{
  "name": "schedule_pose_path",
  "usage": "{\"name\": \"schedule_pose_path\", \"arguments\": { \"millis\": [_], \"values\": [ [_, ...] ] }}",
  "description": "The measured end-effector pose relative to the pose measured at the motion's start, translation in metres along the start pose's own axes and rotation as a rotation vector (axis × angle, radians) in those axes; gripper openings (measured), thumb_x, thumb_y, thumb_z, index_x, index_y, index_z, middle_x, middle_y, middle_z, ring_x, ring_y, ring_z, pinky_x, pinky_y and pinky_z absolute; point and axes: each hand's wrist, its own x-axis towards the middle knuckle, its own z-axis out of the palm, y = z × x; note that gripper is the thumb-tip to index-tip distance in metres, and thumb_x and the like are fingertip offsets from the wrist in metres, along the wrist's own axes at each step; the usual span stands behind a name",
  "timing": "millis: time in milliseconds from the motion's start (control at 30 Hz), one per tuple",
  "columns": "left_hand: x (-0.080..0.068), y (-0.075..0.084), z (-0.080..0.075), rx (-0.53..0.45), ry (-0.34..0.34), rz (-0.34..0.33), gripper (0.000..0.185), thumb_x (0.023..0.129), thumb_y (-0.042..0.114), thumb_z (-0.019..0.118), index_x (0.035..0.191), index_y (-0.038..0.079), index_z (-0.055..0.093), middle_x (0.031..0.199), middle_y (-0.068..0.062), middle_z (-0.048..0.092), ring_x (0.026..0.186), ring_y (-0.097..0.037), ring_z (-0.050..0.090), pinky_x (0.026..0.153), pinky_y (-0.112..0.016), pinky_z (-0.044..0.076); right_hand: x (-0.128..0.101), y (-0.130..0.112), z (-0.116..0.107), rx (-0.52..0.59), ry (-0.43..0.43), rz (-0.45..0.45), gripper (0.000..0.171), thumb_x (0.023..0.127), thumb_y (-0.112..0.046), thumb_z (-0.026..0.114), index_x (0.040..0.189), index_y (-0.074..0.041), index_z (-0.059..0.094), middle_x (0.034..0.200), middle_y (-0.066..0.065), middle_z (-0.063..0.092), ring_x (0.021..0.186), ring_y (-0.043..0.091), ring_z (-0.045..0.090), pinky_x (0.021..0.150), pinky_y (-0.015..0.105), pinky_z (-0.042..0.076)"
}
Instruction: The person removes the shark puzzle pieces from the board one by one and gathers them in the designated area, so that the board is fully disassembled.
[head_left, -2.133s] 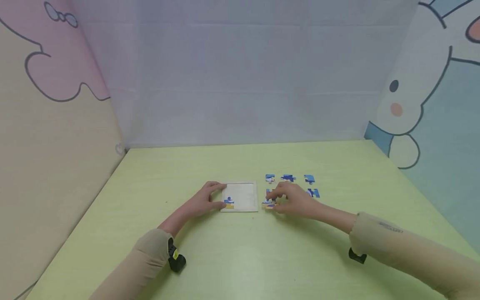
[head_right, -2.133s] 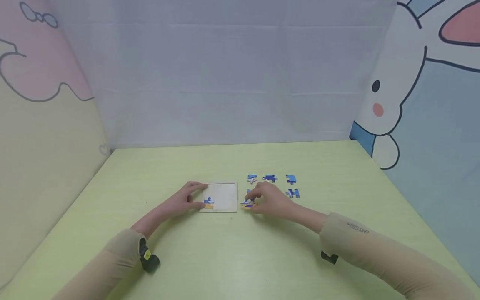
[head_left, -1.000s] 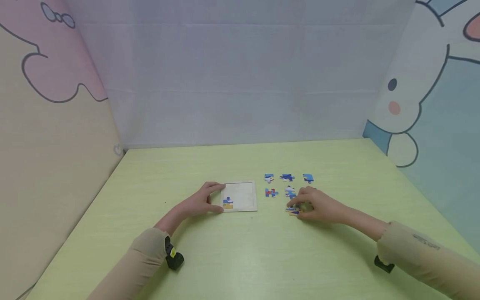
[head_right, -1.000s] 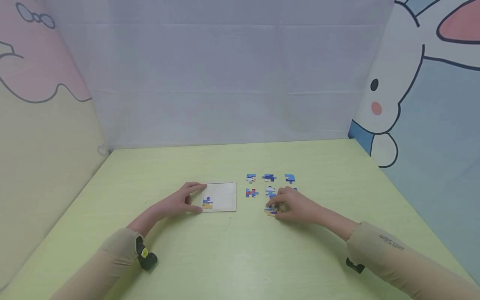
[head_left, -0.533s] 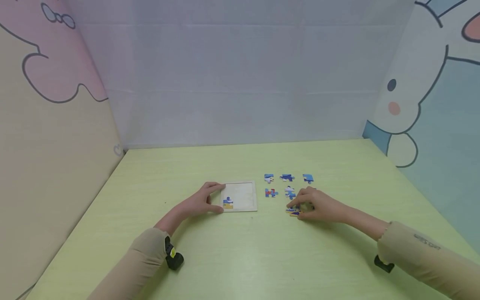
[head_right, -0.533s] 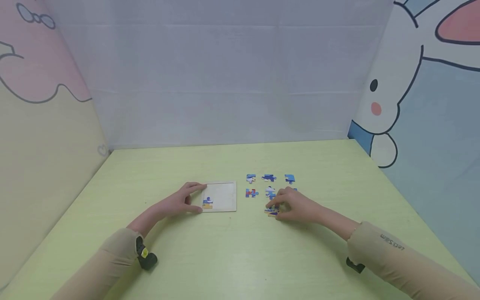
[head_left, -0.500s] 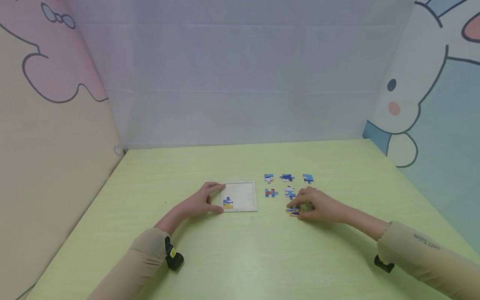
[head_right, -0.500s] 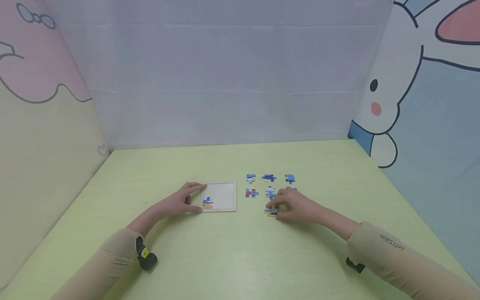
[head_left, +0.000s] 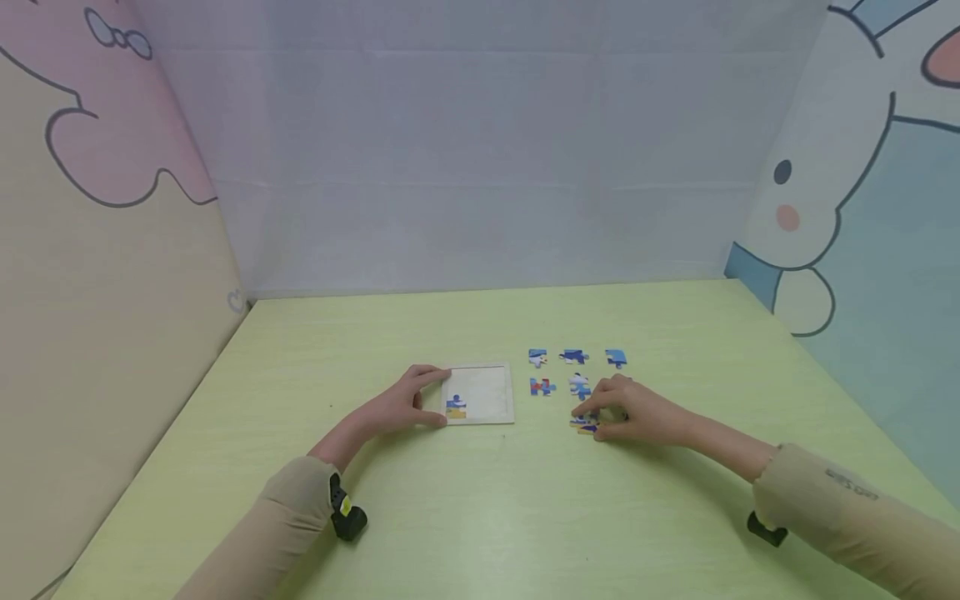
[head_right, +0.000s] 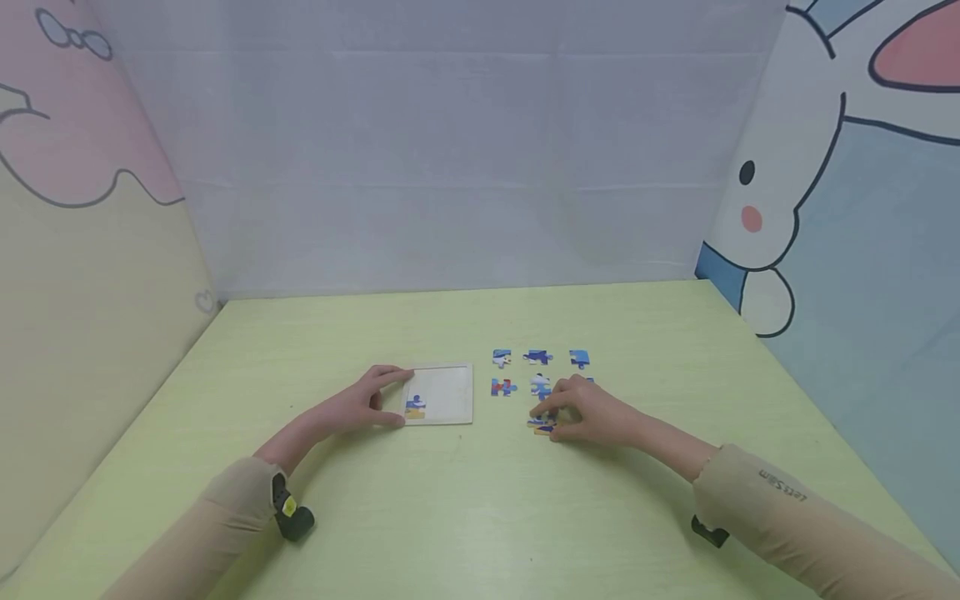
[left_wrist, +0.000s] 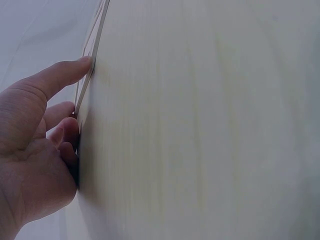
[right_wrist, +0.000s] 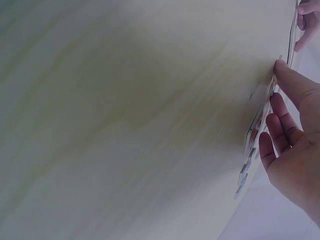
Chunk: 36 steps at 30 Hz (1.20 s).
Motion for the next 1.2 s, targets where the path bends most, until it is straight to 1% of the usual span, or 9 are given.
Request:
{"name": "schedule_pose_path", "arguments": {
  "millis": [200,733,900,1067,1133,1200],
  "values": [
    [-0.001,0.000,0.000,-0.001,0.003,0.006,0.078,0.087,0.026,0.076,0.153,0.013,0.036,0.151,-0.013,0.031,0.090,-0.019,0.043,0.076,-0.030,0.036,0.000,-0.001,0.000,0.007,-0.004,0.014,0.033,0.086,-0.021,0.076,0.119,-0.023,0.072,0.103,-0.006,0.065,0.092,0.012,0.045,0.077,0.025,0.035],
    [0.001,-0.005,0.000,0.001,-0.002,0.025,0.078,0.087,0.027,0.076,0.153,0.014,0.037,0.152,-0.011,0.030,0.089,-0.018,0.042,0.076,-0.029,0.035,-0.001,0.001,0.002,0.005,0.010,0.004,0.034,0.085,-0.022,0.076,0.119,-0.023,0.071,0.104,-0.007,0.065,0.095,0.011,0.048,0.079,0.027,0.038],
    [0.002,-0.005,0.000,0.006,-0.002,0.033,0.078,0.087,0.027,0.076,0.153,0.014,0.036,0.152,-0.012,0.031,0.088,-0.018,0.042,0.076,-0.028,0.035,0.000,0.000,-0.002,-0.022,0.010,-0.006,0.036,0.085,-0.024,0.077,0.120,-0.022,0.071,0.102,-0.009,0.066,0.095,0.012,0.049,0.080,0.028,0.040],
    [0.001,-0.005,0.001,0.005,0.000,0.025,0.078,0.087,0.027,0.076,0.153,0.014,0.036,0.152,-0.012,0.031,0.088,-0.018,0.042,0.076,-0.029,0.035,0.008,-0.002,-0.008,-0.013,0.019,0.005,0.038,0.084,-0.023,0.078,0.122,-0.019,0.070,0.101,-0.009,0.067,0.101,0.015,0.054,0.089,0.036,0.044],
    [0.001,-0.004,0.001,0.002,0.001,0.020,0.078,0.087,0.027,0.076,0.153,0.014,0.037,0.152,-0.012,0.030,0.088,-0.018,0.042,0.076,-0.029,0.035,0.014,-0.005,-0.011,0.001,0.018,0.005,0.038,0.085,-0.021,0.077,0.123,-0.017,0.070,0.102,-0.006,0.068,0.103,0.018,0.054,0.090,0.039,0.045],
    [0.001,-0.005,0.001,0.000,0.002,0.020,0.078,0.087,0.027,0.076,0.153,0.015,0.037,0.152,-0.012,0.030,0.088,-0.019,0.042,0.076,-0.030,0.035,0.022,-0.009,-0.012,-0.004,0.023,-0.007,0.038,0.086,-0.021,0.076,0.123,-0.016,0.069,0.104,-0.004,0.068,0.103,0.020,0.054,0.089,0.039,0.046]
  ]
}}
